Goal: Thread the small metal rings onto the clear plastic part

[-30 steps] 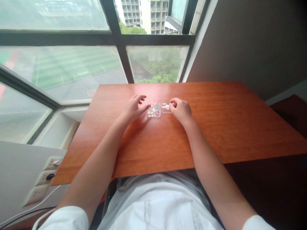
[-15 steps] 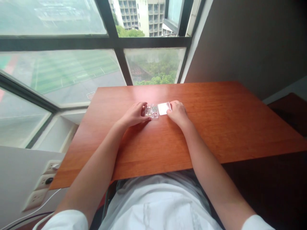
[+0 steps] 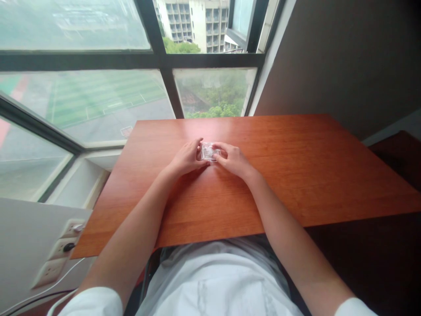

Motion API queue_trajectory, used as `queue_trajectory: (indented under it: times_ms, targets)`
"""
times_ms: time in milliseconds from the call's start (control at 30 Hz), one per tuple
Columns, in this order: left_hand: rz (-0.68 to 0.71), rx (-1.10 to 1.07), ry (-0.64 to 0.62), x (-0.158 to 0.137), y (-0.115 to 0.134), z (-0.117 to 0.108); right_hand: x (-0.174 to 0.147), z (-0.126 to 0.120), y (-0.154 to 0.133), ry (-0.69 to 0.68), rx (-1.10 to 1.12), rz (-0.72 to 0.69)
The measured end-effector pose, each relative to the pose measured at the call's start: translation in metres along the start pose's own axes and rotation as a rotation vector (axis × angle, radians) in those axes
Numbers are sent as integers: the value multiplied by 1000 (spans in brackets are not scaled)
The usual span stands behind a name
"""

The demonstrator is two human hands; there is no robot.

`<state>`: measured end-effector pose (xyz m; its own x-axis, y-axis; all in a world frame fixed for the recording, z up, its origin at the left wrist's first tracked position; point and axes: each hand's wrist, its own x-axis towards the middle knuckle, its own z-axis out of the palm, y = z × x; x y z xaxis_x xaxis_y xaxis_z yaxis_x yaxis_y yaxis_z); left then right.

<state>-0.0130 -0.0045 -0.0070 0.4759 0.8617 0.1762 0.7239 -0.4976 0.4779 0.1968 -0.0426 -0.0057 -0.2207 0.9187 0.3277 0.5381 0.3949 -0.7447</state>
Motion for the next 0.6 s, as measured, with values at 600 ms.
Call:
queue_trajectory:
  times_ms: [600]
  targets:
    - [71,-27,-3,1,-7,1,-1,2,10,-57,-208,-173]
